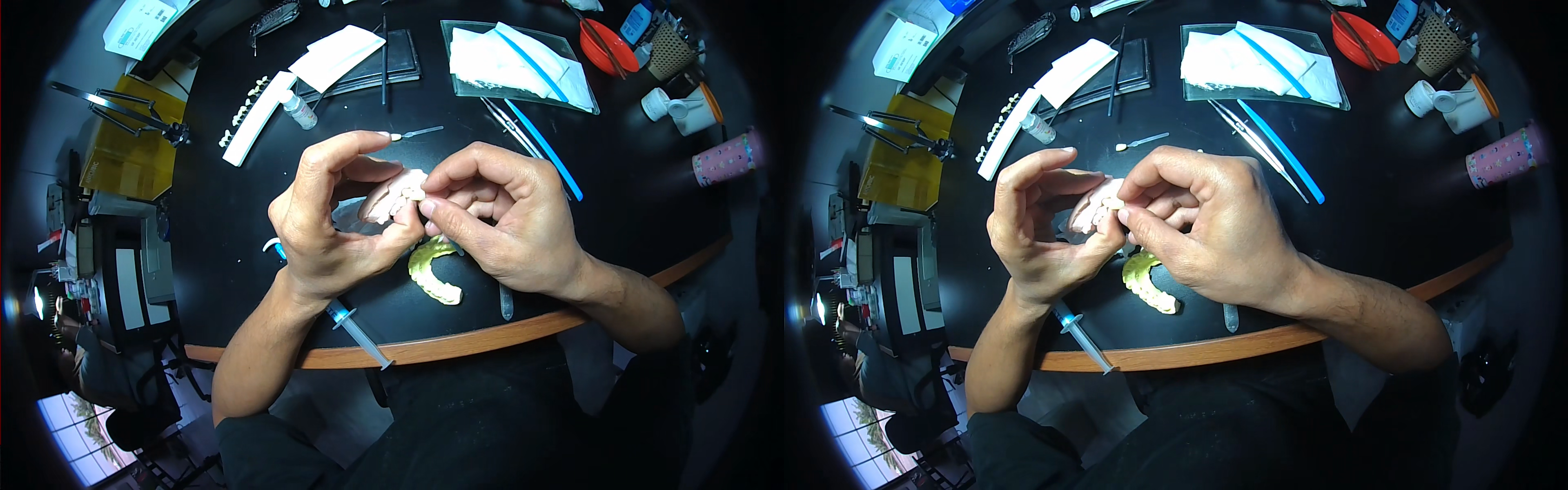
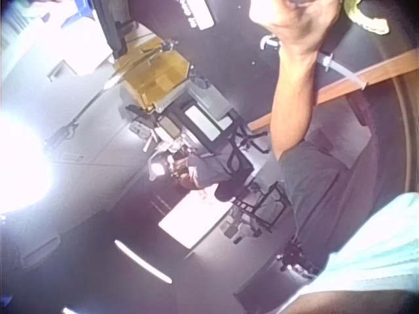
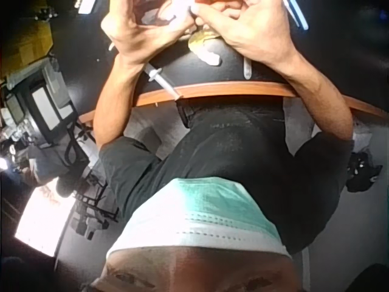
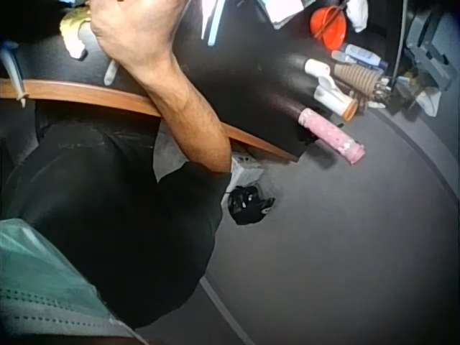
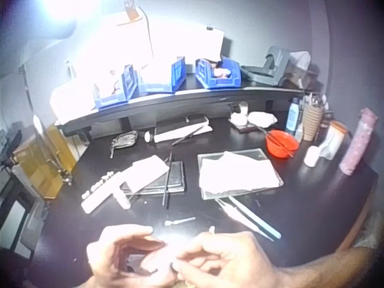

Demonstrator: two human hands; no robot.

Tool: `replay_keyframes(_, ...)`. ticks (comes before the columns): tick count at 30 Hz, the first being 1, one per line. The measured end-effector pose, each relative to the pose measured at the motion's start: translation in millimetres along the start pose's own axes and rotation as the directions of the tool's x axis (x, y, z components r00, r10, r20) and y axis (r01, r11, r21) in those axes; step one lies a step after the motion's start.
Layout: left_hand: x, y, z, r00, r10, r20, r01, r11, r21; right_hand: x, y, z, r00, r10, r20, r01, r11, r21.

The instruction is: The person picks up individual artificial teeth and positions them onto a pink wax denture base, pressing each tooth into the wax by hand and using a small tool to adjust the fit.

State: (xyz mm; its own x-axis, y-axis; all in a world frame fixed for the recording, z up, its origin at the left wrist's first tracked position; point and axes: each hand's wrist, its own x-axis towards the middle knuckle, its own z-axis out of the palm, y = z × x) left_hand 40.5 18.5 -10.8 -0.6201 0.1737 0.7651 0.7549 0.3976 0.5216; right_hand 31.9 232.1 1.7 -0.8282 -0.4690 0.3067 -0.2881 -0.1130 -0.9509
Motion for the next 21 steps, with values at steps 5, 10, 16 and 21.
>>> replay_keyframes(5,-0.7,1.1,-1.4,1.0,-0.015,-0.005,0.015,1.0,0.013,1.1,-3.8,-0.6,0.998,-0.062,0.005,0.063,0.994,-0.093)
replay_keyframes(10,2.6,2.7,-2.3,0.996,-0.09,0.021,0.09,0.996,-0.002,2.2,-3.2,-3.3,1.0,-0.016,-0.005,0.016,0.999,-0.051)
replay_keyframes(16,3.1,3.1,-1.7,0.987,-0.147,0.063,0.151,0.986,-0.063,1.7,-7.9,-4.4,0.996,0.081,0.021,-0.082,0.995,0.054)
replay_keyframes(21,2.5,3.6,-2.8,0.985,-0.153,0.083,0.157,0.987,-0.045,2.7,-2.3,-2.5,0.998,0.063,0.006,-0.063,0.994,0.085)
